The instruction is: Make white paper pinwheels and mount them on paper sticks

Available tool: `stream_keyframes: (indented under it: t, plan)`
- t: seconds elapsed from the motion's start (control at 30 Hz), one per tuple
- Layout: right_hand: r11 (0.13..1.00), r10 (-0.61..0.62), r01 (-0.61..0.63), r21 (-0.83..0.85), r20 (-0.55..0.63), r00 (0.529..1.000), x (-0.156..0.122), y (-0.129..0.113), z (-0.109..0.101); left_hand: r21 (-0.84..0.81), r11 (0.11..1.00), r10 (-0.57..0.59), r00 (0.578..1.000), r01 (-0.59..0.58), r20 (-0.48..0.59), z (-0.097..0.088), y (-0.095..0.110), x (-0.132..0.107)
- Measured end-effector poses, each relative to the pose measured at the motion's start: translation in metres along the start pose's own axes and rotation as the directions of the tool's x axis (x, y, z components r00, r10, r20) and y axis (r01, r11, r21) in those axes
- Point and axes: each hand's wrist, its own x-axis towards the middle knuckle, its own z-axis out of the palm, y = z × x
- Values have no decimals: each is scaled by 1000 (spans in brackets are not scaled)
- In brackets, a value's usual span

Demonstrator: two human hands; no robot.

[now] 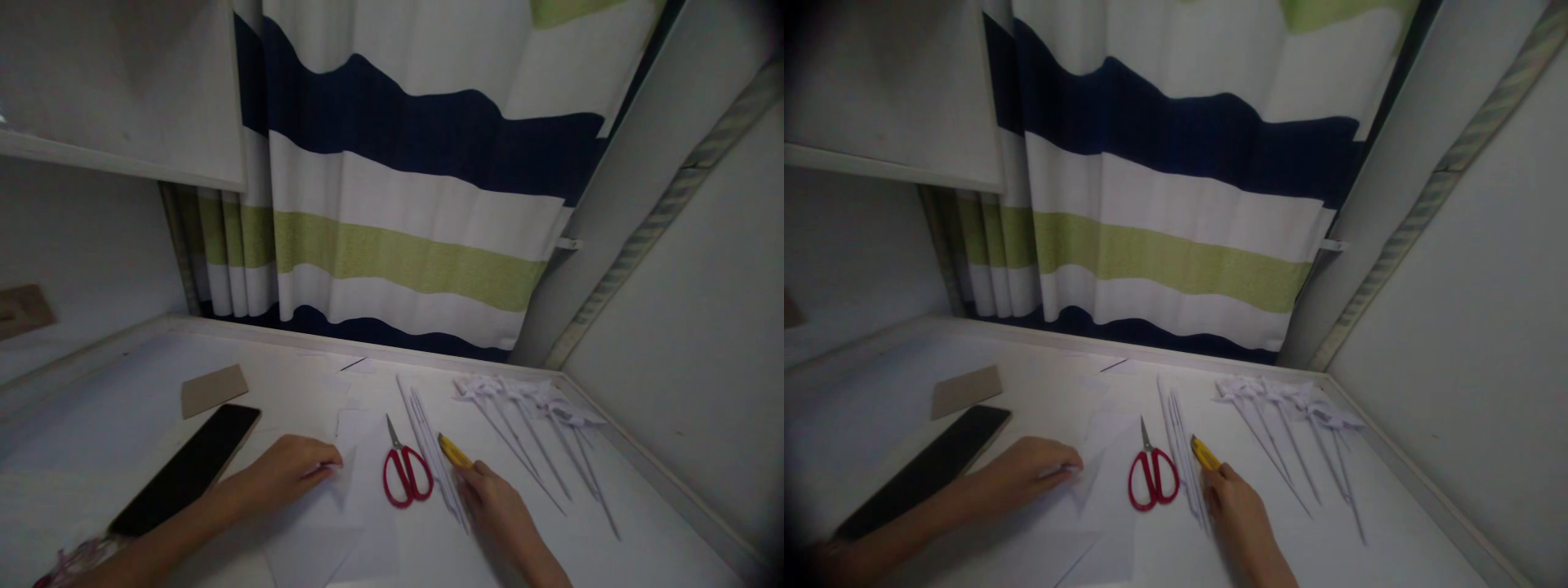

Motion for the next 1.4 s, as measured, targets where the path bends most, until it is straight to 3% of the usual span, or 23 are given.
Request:
stream_keyframes:
  t: [0.17, 0.5, 0.73, 0.87, 1.17, 1.4]
  plan:
    - [997, -43, 40, 67, 48, 998, 8, -2, -3, -31, 998, -51, 998, 50, -39, 20, 4, -18]
    - [987, 36, -47, 154, 70, 997, 16, 4, 0, -180, 981, -81, 996, 76, -20, 27, 6, -25]
    - [953, 67, -80, 292, 54, 996, 19, 13, -4, -293, 951, -121, 991, 97, -64, 28, 6, -27]
    - [893, 80, -104, 438, 72, 994, 19, 18, -10, -328, 932, -182, 981, 151, -65, 27, 9, -29]
    - [649, 162, -167, 742, 80, 984, 15, 25, -19, -383, 896, -270, 961, 226, -65, 30, 8, -26]
    - [617, 192, -157, 771, 47, 980, 12, 26, -20, -390, 897, -220, 975, 206, 8, 39, -3, -26]
